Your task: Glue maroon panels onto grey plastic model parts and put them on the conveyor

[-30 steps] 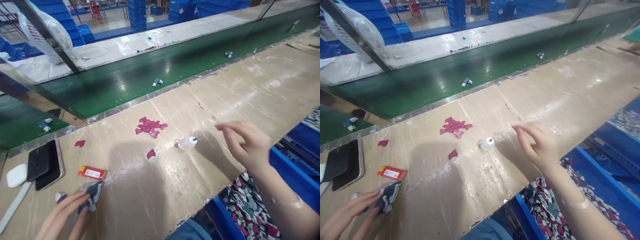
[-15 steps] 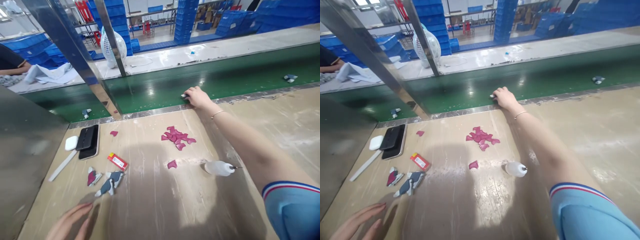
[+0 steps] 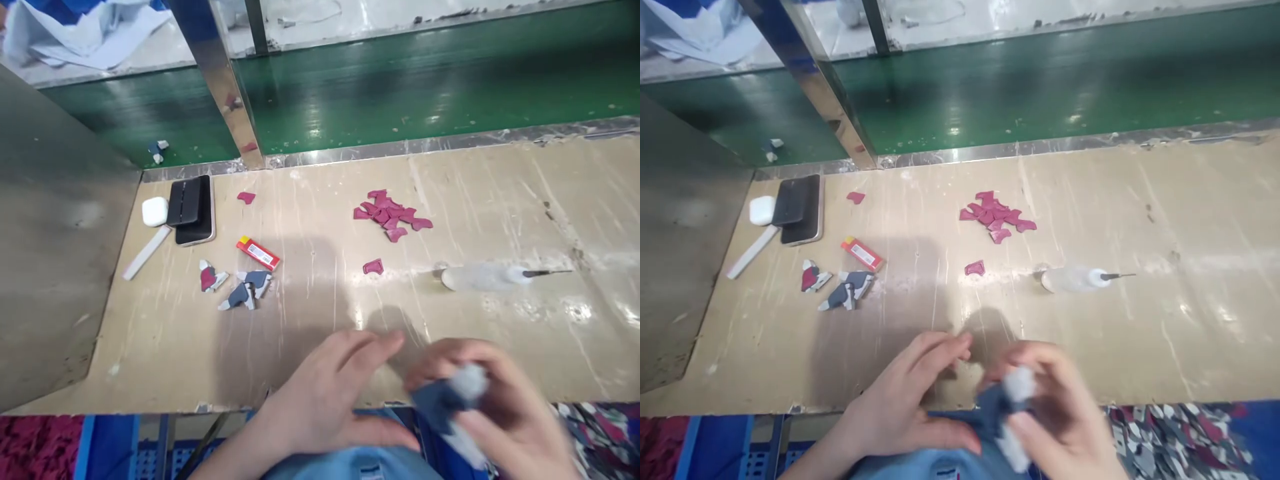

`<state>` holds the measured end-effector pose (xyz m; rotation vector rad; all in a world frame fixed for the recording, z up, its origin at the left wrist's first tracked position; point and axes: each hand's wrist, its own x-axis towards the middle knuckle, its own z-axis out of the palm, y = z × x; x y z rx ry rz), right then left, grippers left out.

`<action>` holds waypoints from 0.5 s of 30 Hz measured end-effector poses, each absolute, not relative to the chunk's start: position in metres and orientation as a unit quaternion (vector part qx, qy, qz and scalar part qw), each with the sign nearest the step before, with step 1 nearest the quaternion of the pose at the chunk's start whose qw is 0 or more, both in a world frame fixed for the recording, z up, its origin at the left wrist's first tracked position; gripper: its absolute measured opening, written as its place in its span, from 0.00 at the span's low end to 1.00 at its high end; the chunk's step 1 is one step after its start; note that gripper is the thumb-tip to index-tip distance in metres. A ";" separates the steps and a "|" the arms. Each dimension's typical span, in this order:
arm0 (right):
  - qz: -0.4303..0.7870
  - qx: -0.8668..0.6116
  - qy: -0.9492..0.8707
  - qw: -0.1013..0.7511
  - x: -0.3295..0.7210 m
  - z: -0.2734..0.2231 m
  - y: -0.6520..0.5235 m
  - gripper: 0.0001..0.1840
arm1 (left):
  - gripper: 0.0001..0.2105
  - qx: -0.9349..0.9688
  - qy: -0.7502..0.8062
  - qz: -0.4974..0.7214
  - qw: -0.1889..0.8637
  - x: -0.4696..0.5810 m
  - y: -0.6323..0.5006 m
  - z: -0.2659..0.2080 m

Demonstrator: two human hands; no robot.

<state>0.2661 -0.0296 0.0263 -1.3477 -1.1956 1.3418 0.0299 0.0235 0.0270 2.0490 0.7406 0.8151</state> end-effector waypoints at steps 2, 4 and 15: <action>0.625 -0.476 -0.416 0.458 0.237 0.023 -0.043 0.19 | 0.31 0.791 0.259 0.347 0.432 0.029 0.024 0.026; 0.709 -0.387 -0.359 0.467 0.213 0.017 -0.038 0.22 | 0.30 0.774 0.279 0.357 0.442 0.019 0.024 0.023; 0.790 -0.325 -0.315 0.413 0.185 0.013 -0.010 0.17 | 0.24 0.772 0.356 0.387 0.359 -0.004 0.017 0.031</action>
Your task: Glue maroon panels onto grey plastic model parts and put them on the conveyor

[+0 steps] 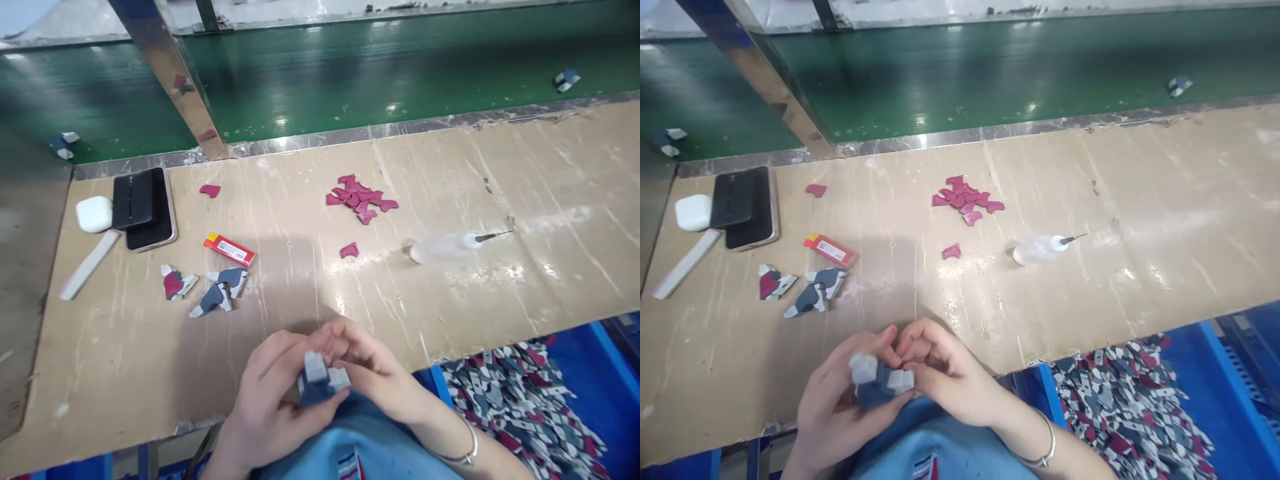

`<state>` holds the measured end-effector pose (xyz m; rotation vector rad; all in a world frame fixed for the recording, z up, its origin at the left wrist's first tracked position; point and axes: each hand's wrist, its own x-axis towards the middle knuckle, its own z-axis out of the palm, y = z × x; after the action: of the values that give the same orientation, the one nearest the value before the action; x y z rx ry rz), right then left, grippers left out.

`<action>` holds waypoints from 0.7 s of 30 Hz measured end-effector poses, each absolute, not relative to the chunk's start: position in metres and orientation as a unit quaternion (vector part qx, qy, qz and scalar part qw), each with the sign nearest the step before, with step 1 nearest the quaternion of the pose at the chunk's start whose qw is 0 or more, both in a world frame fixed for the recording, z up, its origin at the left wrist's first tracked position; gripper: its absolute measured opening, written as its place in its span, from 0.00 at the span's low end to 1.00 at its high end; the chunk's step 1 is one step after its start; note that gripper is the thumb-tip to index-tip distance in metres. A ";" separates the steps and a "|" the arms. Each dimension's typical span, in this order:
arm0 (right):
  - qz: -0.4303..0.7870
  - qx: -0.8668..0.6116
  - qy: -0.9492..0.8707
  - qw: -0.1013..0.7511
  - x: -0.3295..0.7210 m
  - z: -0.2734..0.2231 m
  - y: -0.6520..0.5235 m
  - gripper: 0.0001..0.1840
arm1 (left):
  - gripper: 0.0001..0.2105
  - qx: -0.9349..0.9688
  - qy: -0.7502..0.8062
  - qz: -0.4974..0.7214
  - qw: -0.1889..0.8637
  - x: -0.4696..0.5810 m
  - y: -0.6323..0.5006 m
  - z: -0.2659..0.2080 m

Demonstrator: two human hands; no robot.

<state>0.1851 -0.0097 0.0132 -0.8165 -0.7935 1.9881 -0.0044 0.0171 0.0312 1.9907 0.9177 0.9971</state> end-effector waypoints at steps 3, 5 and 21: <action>0.718 -0.373 -0.385 0.444 0.187 0.012 -0.016 0.08 | 0.33 0.740 0.388 0.377 0.400 -0.004 0.016 0.031; 0.668 -0.397 -0.434 0.456 0.189 0.012 -0.019 0.13 | 0.40 0.689 0.408 0.382 0.460 -0.004 0.015 0.028; -0.743 -0.321 -0.525 -0.264 0.323 -0.053 0.053 0.35 | 0.29 0.554 0.513 0.325 0.570 -0.002 0.019 0.002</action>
<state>0.3234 0.0528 -0.0530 0.8687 1.4187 2.0071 -0.0019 0.0190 0.0019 1.2992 1.2042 0.7618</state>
